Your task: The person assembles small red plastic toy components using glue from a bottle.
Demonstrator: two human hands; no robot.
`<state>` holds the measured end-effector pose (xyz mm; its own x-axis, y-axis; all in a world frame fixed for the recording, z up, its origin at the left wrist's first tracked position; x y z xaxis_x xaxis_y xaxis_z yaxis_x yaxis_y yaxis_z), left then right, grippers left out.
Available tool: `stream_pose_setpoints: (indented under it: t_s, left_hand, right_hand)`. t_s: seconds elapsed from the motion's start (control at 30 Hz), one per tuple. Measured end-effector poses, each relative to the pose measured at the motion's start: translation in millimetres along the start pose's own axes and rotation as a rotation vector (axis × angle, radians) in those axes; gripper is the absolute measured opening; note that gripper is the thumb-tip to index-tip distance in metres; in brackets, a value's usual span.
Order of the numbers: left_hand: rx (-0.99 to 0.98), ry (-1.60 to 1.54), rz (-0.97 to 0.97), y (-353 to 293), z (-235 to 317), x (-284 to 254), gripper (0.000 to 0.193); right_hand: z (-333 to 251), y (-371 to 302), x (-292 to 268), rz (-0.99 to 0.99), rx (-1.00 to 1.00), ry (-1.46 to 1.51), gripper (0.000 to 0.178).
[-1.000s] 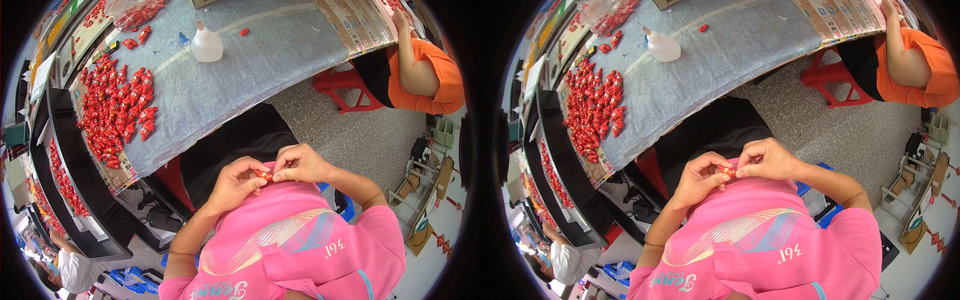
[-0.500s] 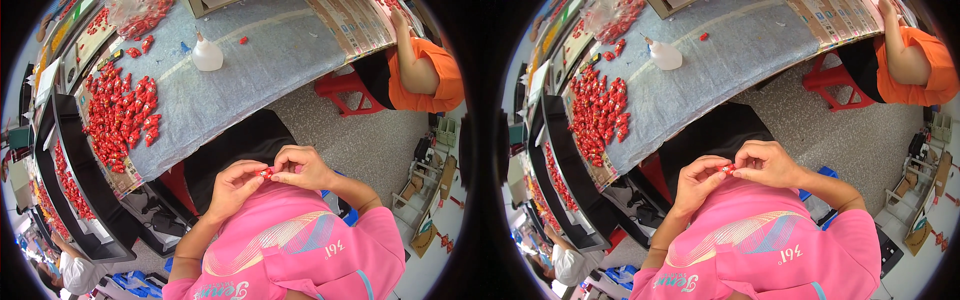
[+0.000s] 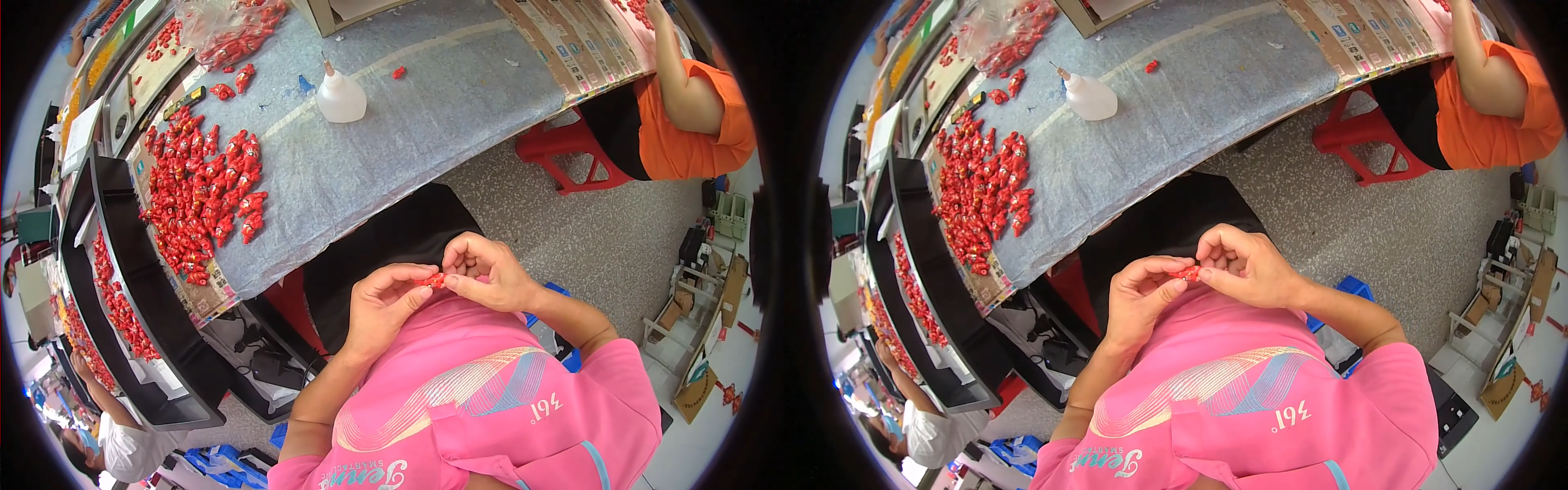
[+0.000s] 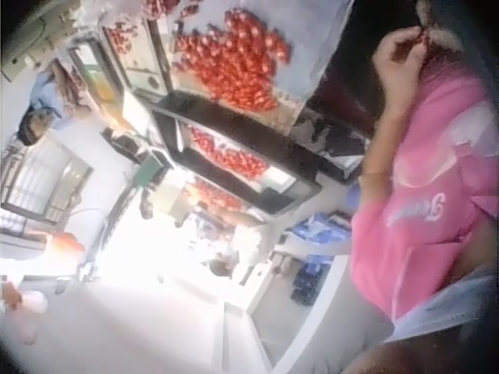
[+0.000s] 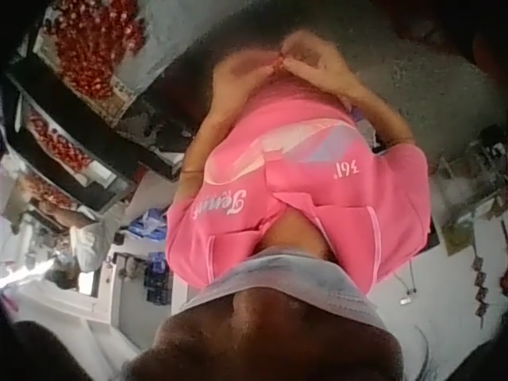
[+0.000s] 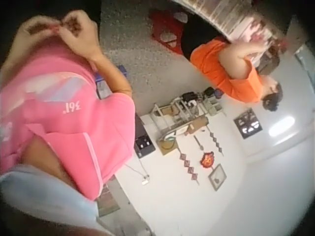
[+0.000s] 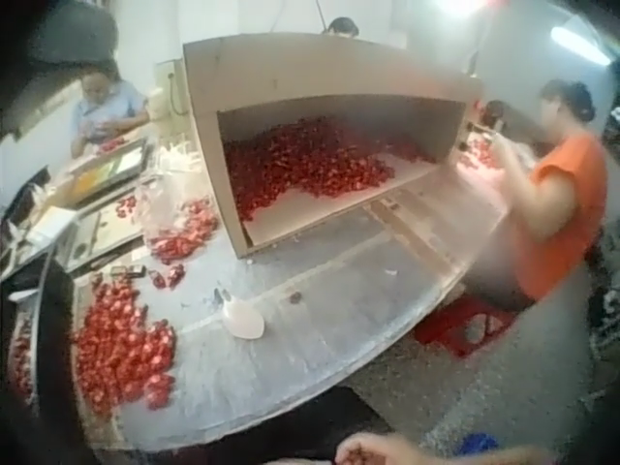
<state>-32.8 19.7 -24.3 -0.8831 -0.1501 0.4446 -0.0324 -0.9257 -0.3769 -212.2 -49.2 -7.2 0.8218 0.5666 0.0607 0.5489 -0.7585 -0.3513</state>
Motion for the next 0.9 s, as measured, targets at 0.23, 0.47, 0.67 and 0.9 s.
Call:
stream_pose_setpoints:
  t_s: [0.23,0.47,0.67,0.9]
  left_hand:
    - [-0.118,-0.184,0.016,2,-4,-4,0.020]
    - [-0.125,-0.211,0.029,2,-5,-4,0.021]
    - [-0.149,-0.197,0.040,3,-5,-1,0.020]
    - [-0.149,-0.227,0.039,3,-4,0,0.017]
  right_hand:
    - [-7,1,-3,-0.009,0.037,0.069,0.008]
    - [-19,0,-4,0.026,-0.360,-0.279,0.012]
    - [-19,-2,6,0.117,-0.566,-0.504,0.017]
    - [-15,-2,3,0.095,-0.662,-0.473,0.018]
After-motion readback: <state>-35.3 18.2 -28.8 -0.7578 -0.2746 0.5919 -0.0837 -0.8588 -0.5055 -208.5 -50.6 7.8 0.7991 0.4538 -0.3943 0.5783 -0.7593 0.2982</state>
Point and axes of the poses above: each hand's wrist, its own y-axis towards the middle knuckle, its own x-axis out of the palm, z = x × y, the point moved 2 cm from there along y, towards the middle knuckle, and after that the axes turned 5 degrees about z, right-handed, at the moved point
